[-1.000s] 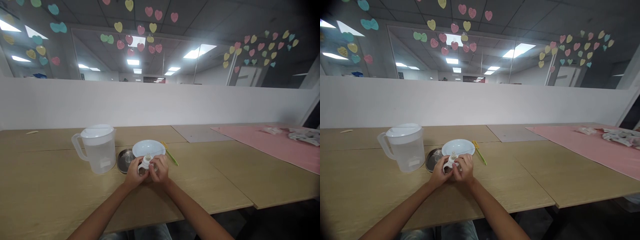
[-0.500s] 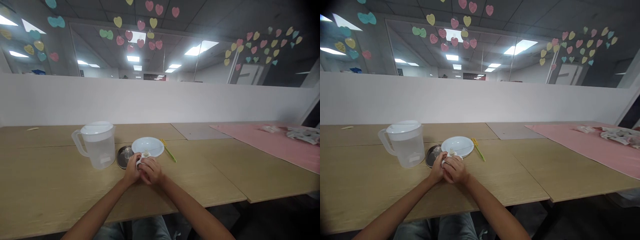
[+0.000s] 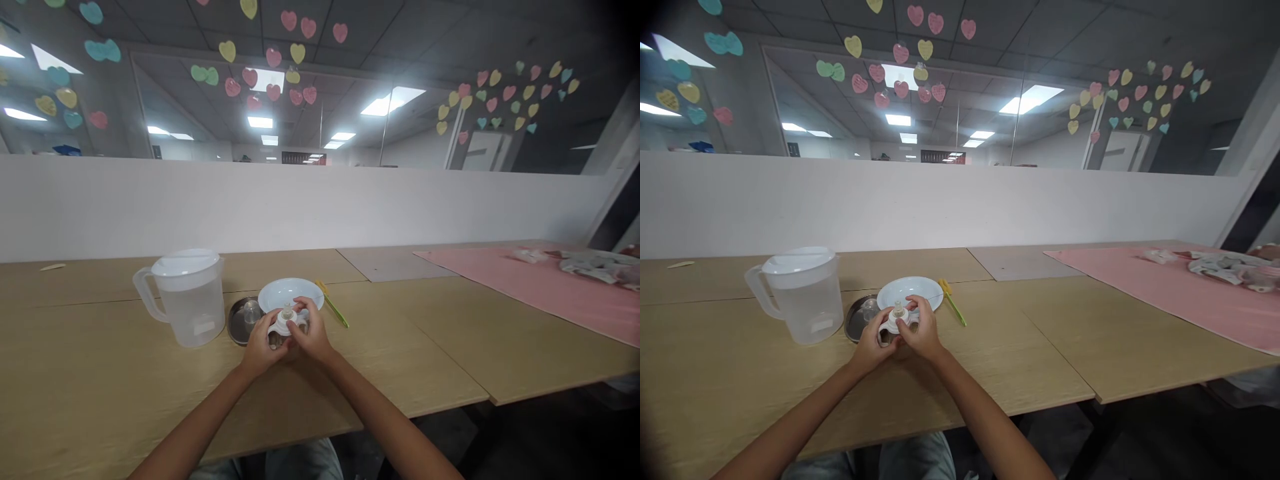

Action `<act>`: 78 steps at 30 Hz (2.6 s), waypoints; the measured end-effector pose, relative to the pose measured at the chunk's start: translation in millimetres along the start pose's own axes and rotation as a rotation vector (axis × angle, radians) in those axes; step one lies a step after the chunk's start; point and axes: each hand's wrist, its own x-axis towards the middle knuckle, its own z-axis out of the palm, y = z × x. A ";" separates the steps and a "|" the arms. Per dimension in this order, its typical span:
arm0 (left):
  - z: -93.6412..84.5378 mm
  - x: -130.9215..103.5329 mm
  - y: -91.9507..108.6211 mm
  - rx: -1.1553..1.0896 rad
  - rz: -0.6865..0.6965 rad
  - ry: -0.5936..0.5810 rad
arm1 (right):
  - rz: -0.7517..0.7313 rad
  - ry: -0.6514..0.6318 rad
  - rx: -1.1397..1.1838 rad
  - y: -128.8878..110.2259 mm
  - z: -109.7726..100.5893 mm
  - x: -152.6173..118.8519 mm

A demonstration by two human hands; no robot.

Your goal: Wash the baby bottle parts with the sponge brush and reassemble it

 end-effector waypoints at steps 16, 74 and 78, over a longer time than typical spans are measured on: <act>-1.2 -1.6 5.1 -0.144 -0.037 -0.063 | 0.101 -0.046 0.033 -1.0 5.2 -0.1; -31.6 8.2 -66.3 0.557 0.011 0.170 | -0.132 -0.112 -0.377 -3.8 -4.6 2.9; -30.2 7.0 -68.6 0.560 -0.036 0.185 | -0.128 -0.120 -0.367 -3.0 -4.4 3.4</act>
